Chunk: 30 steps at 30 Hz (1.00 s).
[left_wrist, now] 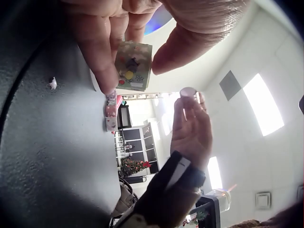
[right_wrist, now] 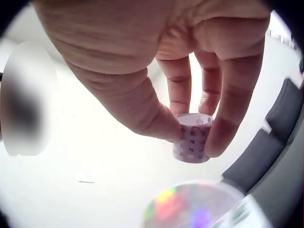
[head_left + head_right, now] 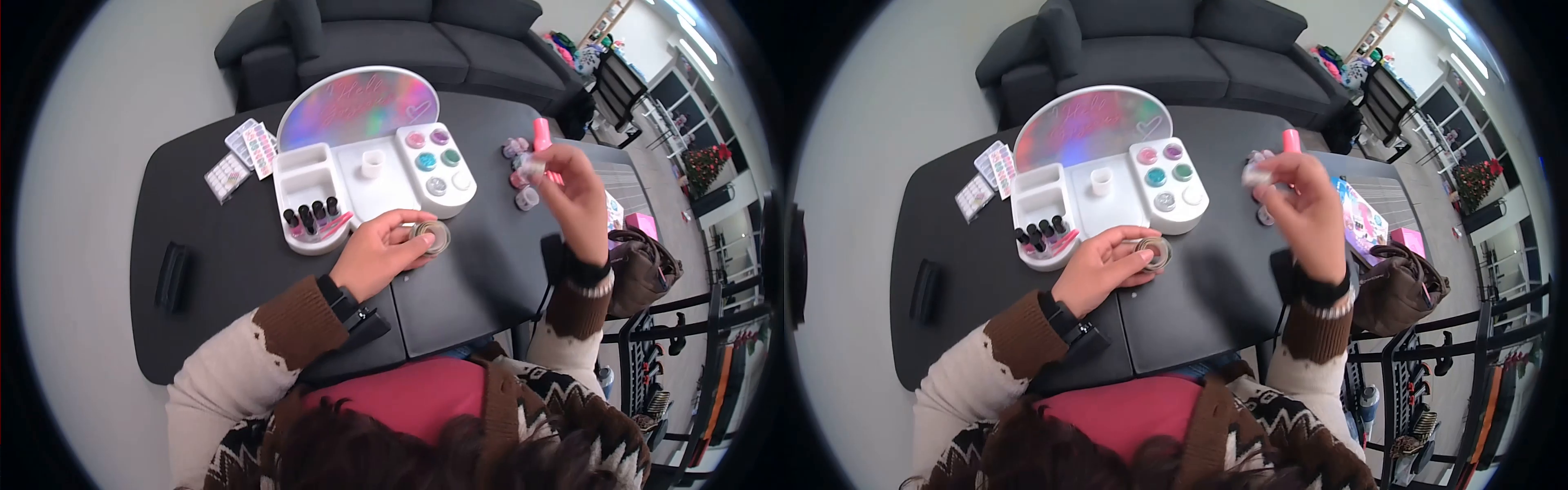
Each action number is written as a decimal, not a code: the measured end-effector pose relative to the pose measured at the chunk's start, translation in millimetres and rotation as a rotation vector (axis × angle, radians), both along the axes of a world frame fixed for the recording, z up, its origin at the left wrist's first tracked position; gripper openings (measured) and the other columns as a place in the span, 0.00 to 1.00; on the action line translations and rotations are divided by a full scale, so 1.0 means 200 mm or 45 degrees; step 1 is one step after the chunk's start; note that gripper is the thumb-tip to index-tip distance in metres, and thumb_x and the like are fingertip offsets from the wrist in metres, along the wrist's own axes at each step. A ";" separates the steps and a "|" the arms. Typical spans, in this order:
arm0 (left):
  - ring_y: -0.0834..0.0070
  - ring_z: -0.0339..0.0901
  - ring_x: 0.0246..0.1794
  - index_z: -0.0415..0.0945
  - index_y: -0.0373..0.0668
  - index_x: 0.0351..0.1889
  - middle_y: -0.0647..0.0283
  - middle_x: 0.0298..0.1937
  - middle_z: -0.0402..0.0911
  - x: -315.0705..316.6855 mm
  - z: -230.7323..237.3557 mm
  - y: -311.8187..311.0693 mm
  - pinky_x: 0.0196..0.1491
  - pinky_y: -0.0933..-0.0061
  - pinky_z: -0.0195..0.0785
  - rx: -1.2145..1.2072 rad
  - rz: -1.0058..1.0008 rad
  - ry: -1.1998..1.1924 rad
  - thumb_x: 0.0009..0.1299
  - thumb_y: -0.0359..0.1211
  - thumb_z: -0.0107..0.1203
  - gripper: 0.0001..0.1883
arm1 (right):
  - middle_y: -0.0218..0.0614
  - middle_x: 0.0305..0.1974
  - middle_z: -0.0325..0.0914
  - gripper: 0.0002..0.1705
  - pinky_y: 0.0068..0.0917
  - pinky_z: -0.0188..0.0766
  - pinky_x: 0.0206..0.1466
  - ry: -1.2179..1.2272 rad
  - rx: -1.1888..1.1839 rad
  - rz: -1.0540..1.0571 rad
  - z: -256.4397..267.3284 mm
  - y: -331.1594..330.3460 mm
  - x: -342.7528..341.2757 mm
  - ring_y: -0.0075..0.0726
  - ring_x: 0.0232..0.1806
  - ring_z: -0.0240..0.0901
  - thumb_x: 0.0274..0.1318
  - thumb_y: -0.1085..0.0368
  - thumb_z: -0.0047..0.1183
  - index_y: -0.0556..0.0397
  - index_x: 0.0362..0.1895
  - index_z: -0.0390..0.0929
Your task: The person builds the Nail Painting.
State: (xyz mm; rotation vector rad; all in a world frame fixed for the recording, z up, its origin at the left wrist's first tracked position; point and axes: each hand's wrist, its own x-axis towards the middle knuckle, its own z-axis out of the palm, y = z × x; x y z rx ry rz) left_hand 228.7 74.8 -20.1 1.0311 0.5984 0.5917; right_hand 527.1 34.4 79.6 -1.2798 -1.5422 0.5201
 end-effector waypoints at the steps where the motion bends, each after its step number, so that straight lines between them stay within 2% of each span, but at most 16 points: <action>1: 0.73 0.85 0.62 0.73 0.38 0.74 0.59 0.63 0.85 0.00 0.00 0.00 0.66 0.72 0.81 0.028 -0.015 -0.022 0.85 0.30 0.57 0.21 | 0.34 0.58 0.77 0.17 0.24 0.83 0.58 0.020 -0.075 0.152 0.01 -0.07 -0.11 0.28 0.58 0.80 0.63 0.81 0.61 0.60 0.55 0.82; 3: 0.74 0.84 0.63 0.71 0.38 0.75 0.59 0.64 0.84 0.00 -0.03 0.00 0.68 0.72 0.80 0.022 -0.051 -0.036 0.84 0.27 0.58 0.23 | 0.35 0.56 0.79 0.17 0.30 0.86 0.60 0.017 -0.073 0.133 -0.01 -0.18 -0.36 0.33 0.61 0.82 0.60 0.80 0.62 0.53 0.52 0.85; 5: 0.77 0.86 0.55 0.74 0.38 0.72 0.58 0.57 0.88 0.03 -0.06 -0.01 0.59 0.75 0.82 0.018 0.096 -0.182 0.80 0.24 0.60 0.22 | 0.37 0.53 0.84 0.17 0.31 0.86 0.59 -0.163 -0.093 0.130 -0.06 -0.22 -0.46 0.37 0.57 0.85 0.59 0.78 0.65 0.51 0.51 0.87; 6: 0.78 0.86 0.55 0.73 0.37 0.72 0.58 0.57 0.88 0.03 -0.04 -0.02 0.58 0.77 0.82 0.024 0.102 -0.180 0.80 0.23 0.60 0.23 | 0.37 0.53 0.84 0.17 0.31 0.86 0.59 -0.164 -0.089 0.127 -0.09 -0.22 -0.48 0.37 0.57 0.85 0.59 0.78 0.65 0.51 0.51 0.87; 8: 0.79 0.86 0.54 0.73 0.36 0.72 0.59 0.57 0.89 0.02 -0.03 -0.02 0.57 0.78 0.81 0.033 0.100 -0.157 0.80 0.23 0.60 0.23 | 0.38 0.51 0.87 0.15 0.32 0.86 0.55 -0.450 0.101 0.102 -0.17 -0.20 -0.49 0.41 0.50 0.88 0.57 0.76 0.70 0.51 0.48 0.88; 9: 0.80 0.86 0.53 0.73 0.36 0.72 0.59 0.56 0.89 0.01 -0.03 -0.02 0.55 0.79 0.81 0.036 0.100 -0.134 0.80 0.23 0.60 0.23 | 0.38 0.51 0.87 0.15 0.32 0.86 0.55 -0.448 0.110 0.105 -0.18 -0.19 -0.50 0.41 0.50 0.88 0.57 0.76 0.70 0.51 0.48 0.88; 10: 0.80 0.86 0.53 0.73 0.36 0.72 0.59 0.56 0.89 0.00 -0.03 -0.01 0.55 0.79 0.81 0.043 0.105 -0.133 0.80 0.23 0.60 0.23 | 0.38 0.48 0.88 0.14 0.34 0.85 0.53 -0.504 0.142 0.066 -0.19 -0.19 -0.51 0.43 0.49 0.88 0.57 0.75 0.71 0.51 0.48 0.89; 12: 0.77 0.84 0.62 0.72 0.37 0.75 0.59 0.63 0.85 0.00 -0.05 -0.01 0.65 0.73 0.81 0.097 0.045 -0.060 0.83 0.24 0.57 0.23 | 0.38 0.46 0.88 0.13 0.35 0.85 0.51 -0.559 0.172 0.032 -0.19 -0.20 -0.54 0.44 0.47 0.88 0.56 0.74 0.72 0.51 0.47 0.89; 15: 0.78 0.84 0.60 0.73 0.36 0.74 0.60 0.61 0.87 -0.01 -0.01 -0.02 0.64 0.74 0.81 0.085 0.048 -0.021 0.83 0.24 0.58 0.22 | 0.37 0.46 0.89 0.11 0.38 0.85 0.50 -0.377 0.022 -0.070 -0.19 -0.20 -0.58 0.45 0.46 0.87 0.57 0.74 0.72 0.52 0.45 0.89; 17: 0.78 0.85 0.60 0.73 0.36 0.75 0.59 0.61 0.87 -0.01 -0.03 -0.02 0.64 0.74 0.82 0.089 0.070 -0.023 0.83 0.24 0.58 0.23 | 0.37 0.47 0.88 0.11 0.38 0.84 0.50 -0.454 0.131 -0.065 -0.23 -0.20 -0.56 0.45 0.46 0.87 0.57 0.73 0.72 0.52 0.45 0.89; 22: 0.78 0.85 0.59 0.73 0.33 0.75 0.58 0.61 0.87 0.00 -0.03 -0.02 0.62 0.75 0.83 0.073 0.091 -0.030 0.83 0.24 0.58 0.23 | 0.37 0.48 0.87 0.11 0.39 0.84 0.51 -0.619 0.125 -0.001 -0.21 -0.21 -0.55 0.47 0.47 0.86 0.56 0.72 0.73 0.53 0.44 0.89; 24: 0.78 0.86 0.58 0.72 0.32 0.75 0.57 0.61 0.87 0.00 -0.03 -0.02 0.62 0.76 0.83 0.160 0.099 0.055 0.83 0.24 0.58 0.23 | 0.37 0.48 0.86 0.11 0.40 0.83 0.52 -0.653 0.116 0.017 -0.20 -0.22 -0.55 0.48 0.47 0.85 0.56 0.72 0.73 0.53 0.44 0.89; 26: 0.78 0.86 0.58 0.72 0.32 0.75 0.57 0.61 0.87 -0.01 -0.03 -0.03 0.61 0.76 0.83 0.141 0.092 0.052 0.83 0.24 0.58 0.23 | 0.38 0.46 0.85 0.18 0.42 0.82 0.53 -0.676 0.022 0.016 -0.20 -0.22 -0.55 0.49 0.48 0.84 0.55 0.71 0.73 0.51 0.51 0.89; 27: 0.78 0.86 0.57 0.73 0.32 0.74 0.57 0.61 0.87 -0.01 -0.03 -0.02 0.61 0.77 0.83 0.128 0.078 0.041 0.83 0.24 0.58 0.23 | 0.38 0.46 0.85 0.18 0.42 0.82 0.53 -0.681 0.021 0.008 -0.20 -0.22 -0.55 0.49 0.48 0.84 0.55 0.71 0.73 0.51 0.51 0.89; 30: 0.78 0.86 0.57 0.73 0.32 0.74 0.57 0.61 0.87 0.00 -0.03 -0.02 0.60 0.77 0.83 0.090 0.062 -0.003 0.83 0.24 0.58 0.22 | 0.40 0.46 0.86 0.32 0.42 0.81 0.57 -0.776 0.025 -0.050 -0.19 -0.20 -0.54 0.51 0.54 0.83 0.53 0.67 0.75 0.45 0.65 0.86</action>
